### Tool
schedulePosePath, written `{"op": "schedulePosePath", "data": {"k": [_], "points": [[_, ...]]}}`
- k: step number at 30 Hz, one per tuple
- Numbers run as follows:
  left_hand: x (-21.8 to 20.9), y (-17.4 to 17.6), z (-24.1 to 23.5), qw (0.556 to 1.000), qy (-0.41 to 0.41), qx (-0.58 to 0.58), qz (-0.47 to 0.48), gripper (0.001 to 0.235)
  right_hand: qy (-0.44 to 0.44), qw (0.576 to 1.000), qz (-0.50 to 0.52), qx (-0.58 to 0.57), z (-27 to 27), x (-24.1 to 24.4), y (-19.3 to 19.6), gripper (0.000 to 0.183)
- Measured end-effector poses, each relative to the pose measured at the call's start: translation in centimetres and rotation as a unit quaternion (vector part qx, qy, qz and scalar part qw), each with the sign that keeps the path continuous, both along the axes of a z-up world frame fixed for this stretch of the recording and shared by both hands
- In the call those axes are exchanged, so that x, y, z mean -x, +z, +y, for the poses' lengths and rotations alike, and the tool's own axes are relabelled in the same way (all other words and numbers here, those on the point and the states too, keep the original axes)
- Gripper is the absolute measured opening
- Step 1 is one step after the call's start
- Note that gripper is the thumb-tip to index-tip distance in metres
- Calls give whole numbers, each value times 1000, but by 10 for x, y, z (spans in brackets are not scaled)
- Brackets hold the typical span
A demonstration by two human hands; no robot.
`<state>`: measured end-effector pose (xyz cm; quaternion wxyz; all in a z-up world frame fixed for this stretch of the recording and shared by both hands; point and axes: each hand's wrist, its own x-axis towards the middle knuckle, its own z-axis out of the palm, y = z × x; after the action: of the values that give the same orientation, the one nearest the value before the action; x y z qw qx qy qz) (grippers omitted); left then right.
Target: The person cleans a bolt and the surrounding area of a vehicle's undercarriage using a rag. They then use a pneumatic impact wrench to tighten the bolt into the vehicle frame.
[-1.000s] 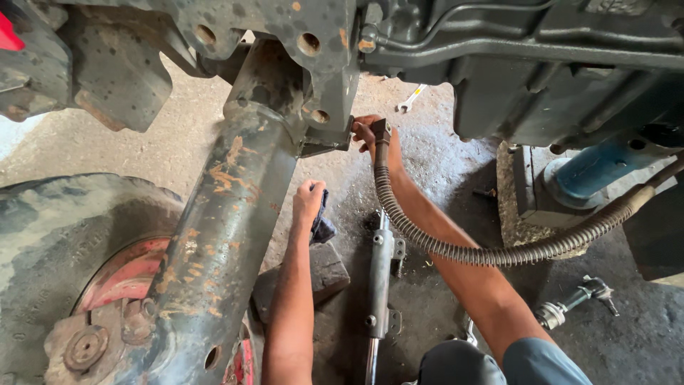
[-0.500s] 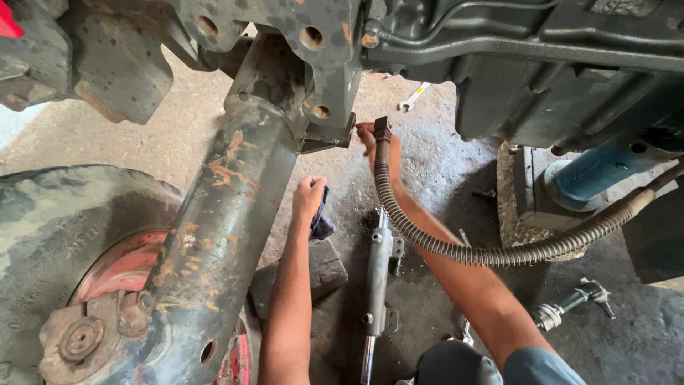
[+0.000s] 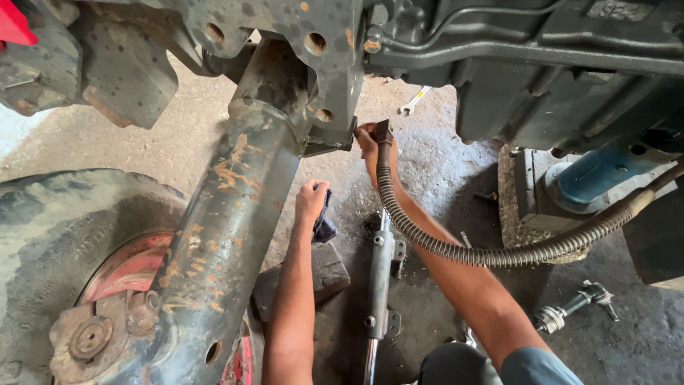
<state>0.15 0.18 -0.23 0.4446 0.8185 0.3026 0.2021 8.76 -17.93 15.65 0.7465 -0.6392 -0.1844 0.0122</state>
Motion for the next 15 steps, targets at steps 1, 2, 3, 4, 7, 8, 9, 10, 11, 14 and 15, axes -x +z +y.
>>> {"op": "schedulePosePath", "data": {"k": [1, 2, 3, 4, 7, 8, 9, 10, 11, 14, 15], "points": [[-1, -1, 0, 1000, -3, -4, -2, 44, -7, 998, -41, 53, -4, -1, -1, 19], [-1, -1, 0, 1000, -6, -8, -4, 44, -15, 992, -44, 120, -7, -2, -3, 24], [-2, 0, 0, 1000, -10, -12, -7, 44, -23, 981, -48, 186, -8, -2, -3, 30], [-3, 1, 0, 1000, -12, -12, -7, 43, -32, 966, -52, 251, -10, -3, -2, 37], [1, 1, 1, 1000, -16, -9, -4, 42, 5, 987, 46, 155, -17, -6, 3, 34], [2, 0, 2, 1000, -16, -6, -5, 42, 29, 994, 22, 107, -16, -7, 6, 30], [3, -1, 2, 1000, -16, -2, -6, 42, 54, 997, -1, 61, -16, -11, 8, 27], [3, -3, 2, 1000, -15, -3, -6, 42, 78, 997, -25, 14, -15, -13, 10, 27], [3, -4, 3, 1000, -14, -7, -7, 42, 91, 996, -9, -6, -14, -15, 10, 27], [0, -6, 7, 1000, -11, -12, 1, 42, 117, 991, 37, -51, -10, -22, 7, 28], [0, -8, 6, 1000, -10, -11, 7, 42, 119, 990, 53, -54, -11, -23, 5, 28]]}}
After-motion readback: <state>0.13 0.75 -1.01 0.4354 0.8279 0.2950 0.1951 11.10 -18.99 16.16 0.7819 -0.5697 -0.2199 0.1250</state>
